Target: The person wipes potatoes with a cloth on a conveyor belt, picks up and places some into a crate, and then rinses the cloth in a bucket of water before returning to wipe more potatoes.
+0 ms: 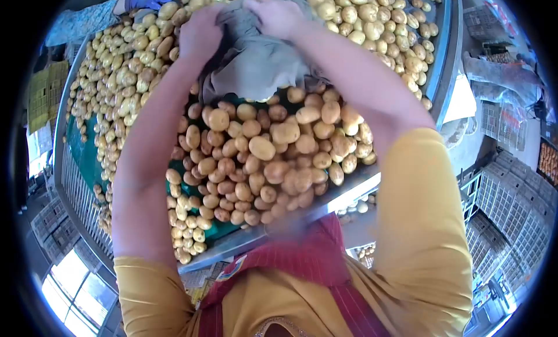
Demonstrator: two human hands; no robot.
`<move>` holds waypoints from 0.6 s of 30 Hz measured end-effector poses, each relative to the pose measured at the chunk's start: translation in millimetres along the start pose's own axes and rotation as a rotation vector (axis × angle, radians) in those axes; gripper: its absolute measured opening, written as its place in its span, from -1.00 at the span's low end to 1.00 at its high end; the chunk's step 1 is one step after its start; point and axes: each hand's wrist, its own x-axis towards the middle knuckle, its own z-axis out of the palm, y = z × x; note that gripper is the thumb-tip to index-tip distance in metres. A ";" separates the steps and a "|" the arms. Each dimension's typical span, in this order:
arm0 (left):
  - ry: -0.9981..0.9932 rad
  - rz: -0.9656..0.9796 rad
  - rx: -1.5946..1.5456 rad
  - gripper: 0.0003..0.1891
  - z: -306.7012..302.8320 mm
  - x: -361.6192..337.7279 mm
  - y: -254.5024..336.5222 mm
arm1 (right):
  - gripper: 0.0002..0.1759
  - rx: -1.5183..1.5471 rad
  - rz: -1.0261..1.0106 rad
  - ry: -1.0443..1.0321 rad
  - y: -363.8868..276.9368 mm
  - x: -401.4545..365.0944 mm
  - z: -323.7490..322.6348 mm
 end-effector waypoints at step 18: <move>-0.252 0.431 -0.339 -0.40 -29.9 -202.4 122.1 | 0.13 0.157 -0.184 -0.448 -39.3 -218.2 -46.8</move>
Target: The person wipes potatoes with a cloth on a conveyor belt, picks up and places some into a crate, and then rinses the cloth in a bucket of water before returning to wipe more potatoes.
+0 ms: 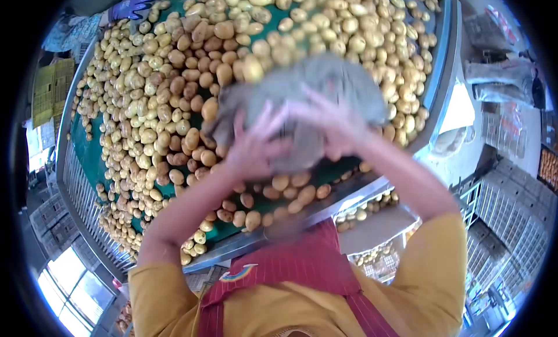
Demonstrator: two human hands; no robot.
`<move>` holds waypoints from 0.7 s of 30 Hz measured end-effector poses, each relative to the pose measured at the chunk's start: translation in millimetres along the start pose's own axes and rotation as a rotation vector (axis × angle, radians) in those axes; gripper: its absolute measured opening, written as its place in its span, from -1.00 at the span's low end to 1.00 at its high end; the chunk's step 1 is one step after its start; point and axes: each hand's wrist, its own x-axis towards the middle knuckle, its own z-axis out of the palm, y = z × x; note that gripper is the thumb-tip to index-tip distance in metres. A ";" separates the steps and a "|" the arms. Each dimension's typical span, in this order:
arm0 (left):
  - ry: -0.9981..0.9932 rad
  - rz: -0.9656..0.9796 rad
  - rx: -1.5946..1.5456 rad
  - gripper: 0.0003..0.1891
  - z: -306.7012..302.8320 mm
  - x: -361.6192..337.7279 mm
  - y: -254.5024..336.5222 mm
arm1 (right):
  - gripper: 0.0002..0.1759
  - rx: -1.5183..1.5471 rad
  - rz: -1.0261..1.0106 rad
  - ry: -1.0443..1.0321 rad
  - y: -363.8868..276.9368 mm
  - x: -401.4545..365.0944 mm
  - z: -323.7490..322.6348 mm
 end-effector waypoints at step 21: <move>0.128 -0.132 0.369 -0.15 -11.7 33.3 -63.8 | -0.03 -0.203 0.177 0.207 1.9 45.0 15.6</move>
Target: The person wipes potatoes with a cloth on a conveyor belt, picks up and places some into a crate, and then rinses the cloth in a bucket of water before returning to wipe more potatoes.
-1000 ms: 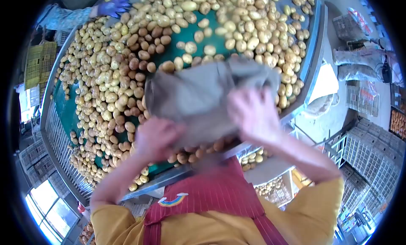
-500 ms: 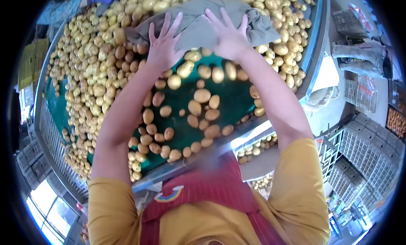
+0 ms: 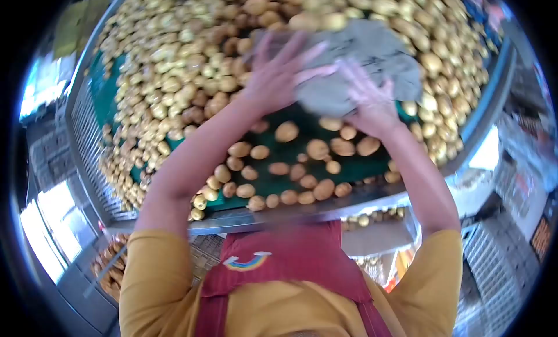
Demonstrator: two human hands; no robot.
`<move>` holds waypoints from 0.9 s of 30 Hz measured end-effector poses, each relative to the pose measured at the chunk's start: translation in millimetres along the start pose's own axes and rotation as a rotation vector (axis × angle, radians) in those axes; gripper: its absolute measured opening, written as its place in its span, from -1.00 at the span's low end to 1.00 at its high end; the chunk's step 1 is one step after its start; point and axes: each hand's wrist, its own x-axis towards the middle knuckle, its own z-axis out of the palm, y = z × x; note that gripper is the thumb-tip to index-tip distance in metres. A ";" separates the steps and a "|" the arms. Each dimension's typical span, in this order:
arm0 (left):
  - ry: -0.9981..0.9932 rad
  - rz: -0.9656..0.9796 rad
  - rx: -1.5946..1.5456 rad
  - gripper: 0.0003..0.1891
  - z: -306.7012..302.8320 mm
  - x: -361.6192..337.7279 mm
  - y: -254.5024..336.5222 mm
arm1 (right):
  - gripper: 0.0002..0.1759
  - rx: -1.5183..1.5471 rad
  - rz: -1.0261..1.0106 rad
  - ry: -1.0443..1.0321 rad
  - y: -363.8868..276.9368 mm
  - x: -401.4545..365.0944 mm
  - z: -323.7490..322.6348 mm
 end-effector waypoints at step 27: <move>0.926 -0.882 0.106 -0.65 -303.7 -480.6 -157.8 | -0.42 0.507 -0.594 -0.111 -484.2 79.5 -58.7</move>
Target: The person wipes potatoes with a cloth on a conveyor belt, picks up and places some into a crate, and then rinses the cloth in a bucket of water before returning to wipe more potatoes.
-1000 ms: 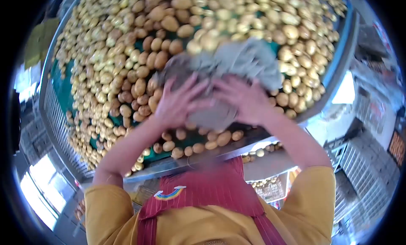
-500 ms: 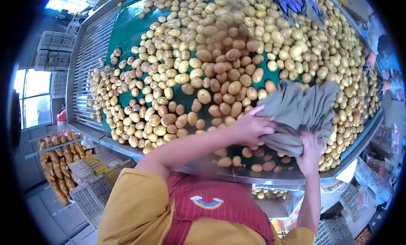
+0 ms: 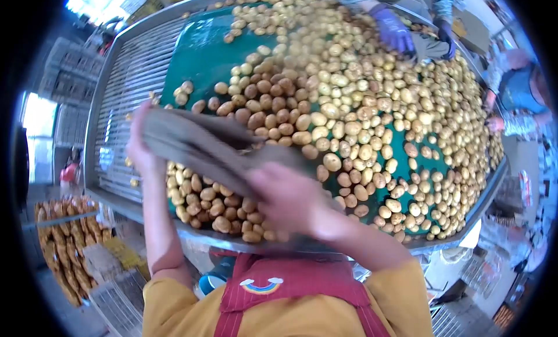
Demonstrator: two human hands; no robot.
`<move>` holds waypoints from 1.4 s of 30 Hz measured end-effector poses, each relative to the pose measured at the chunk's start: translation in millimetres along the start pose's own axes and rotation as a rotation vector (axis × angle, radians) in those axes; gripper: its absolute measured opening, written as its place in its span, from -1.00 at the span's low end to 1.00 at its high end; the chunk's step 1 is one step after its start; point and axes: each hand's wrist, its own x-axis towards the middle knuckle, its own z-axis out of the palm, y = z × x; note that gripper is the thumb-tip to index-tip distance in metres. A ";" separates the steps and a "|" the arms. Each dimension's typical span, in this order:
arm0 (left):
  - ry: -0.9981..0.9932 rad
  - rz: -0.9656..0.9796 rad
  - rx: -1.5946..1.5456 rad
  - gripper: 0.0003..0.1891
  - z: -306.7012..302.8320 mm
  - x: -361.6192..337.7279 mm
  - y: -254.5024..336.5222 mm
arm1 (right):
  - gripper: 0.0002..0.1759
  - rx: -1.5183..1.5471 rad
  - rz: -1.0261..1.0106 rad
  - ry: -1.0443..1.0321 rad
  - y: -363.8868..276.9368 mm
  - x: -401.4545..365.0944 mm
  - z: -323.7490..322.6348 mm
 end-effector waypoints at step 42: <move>-0.210 0.203 -0.864 -0.88 318.1 -4.0 225.8 | -0.41 0.372 0.612 0.375 171.4 -212.6 -134.1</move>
